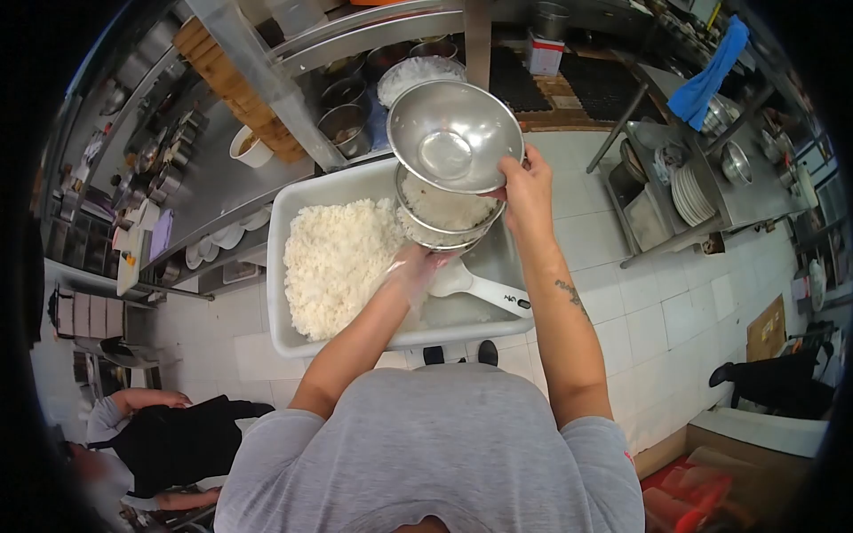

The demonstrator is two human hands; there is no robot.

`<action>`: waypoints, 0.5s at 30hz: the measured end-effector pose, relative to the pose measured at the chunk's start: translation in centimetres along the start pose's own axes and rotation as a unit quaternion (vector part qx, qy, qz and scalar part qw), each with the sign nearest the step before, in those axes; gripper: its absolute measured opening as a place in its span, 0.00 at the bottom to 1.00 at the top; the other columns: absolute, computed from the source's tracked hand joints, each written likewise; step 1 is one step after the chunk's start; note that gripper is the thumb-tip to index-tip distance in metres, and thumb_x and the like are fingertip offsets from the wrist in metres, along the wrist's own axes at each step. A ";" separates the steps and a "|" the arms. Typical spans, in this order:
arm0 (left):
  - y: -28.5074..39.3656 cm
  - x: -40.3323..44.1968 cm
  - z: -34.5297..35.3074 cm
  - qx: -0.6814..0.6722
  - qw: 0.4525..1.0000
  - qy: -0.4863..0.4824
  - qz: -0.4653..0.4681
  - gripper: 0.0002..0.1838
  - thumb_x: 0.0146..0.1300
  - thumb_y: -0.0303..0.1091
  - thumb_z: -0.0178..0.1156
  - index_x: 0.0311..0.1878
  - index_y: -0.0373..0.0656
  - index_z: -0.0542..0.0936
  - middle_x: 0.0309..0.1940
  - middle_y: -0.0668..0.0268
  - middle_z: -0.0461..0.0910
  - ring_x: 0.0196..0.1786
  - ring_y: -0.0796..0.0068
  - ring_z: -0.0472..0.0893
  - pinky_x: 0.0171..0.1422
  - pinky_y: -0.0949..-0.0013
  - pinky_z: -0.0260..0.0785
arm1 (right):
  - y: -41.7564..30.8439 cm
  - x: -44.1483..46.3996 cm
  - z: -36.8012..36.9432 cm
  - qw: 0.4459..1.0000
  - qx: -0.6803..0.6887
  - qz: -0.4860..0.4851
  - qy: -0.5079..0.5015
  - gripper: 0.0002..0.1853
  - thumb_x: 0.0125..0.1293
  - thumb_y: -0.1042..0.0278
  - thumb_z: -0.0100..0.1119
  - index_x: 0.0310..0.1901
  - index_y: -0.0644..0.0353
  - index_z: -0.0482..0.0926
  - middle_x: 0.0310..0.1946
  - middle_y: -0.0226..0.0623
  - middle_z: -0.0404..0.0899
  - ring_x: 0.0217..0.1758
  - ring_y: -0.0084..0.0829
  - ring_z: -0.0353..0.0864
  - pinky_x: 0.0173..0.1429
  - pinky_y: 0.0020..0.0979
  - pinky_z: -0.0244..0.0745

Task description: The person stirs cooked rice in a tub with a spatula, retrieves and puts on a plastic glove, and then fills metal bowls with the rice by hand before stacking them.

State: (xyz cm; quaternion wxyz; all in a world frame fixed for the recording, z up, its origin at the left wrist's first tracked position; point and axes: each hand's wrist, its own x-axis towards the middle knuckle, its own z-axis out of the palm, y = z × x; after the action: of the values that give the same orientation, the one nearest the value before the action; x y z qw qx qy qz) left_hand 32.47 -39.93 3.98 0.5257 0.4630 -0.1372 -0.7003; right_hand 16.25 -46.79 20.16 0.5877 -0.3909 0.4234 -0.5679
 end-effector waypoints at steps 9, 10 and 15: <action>-3.5 0.2 5.5 -0.113 0.993 -0.009 -0.012 0.16 0.72 0.32 0.42 0.56 0.34 0.70 0.52 0.55 0.76 0.50 0.63 0.81 0.38 0.70 0.72 | 5.8 1.0 -1.2 0.990 0.029 -0.135 0.027 0.18 0.58 0.78 0.52 0.51 0.67 0.73 0.38 0.34 0.77 0.35 0.22 0.76 0.38 0.22 0.72; -3.5 0.1 5.5 -0.086 0.994 0.007 -0.065 0.14 0.72 0.32 0.44 0.54 0.35 0.71 0.49 0.56 0.76 0.49 0.64 0.81 0.39 0.69 0.72 | 5.8 1.1 -1.5 0.990 0.042 -0.131 0.030 0.18 0.58 0.77 0.52 0.51 0.67 0.73 0.38 0.34 0.77 0.37 0.21 0.75 0.41 0.22 0.70; -1.3 -1.5 2.4 0.141 0.973 -0.044 -0.177 0.07 0.69 0.34 0.51 0.41 0.40 0.73 0.40 0.61 0.76 0.47 0.66 0.81 0.41 0.67 0.72 | 5.9 1.4 -1.8 0.989 0.079 -0.120 0.036 0.19 0.58 0.77 0.53 0.52 0.69 0.72 0.40 0.33 0.76 0.41 0.21 0.73 0.46 0.22 0.69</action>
State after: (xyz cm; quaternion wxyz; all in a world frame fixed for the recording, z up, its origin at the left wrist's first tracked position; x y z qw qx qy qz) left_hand 29.83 -38.86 5.14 0.3161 0.5183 -0.1738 -0.7754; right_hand 16.53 -47.85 13.98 0.5288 -0.3706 0.3483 -0.6795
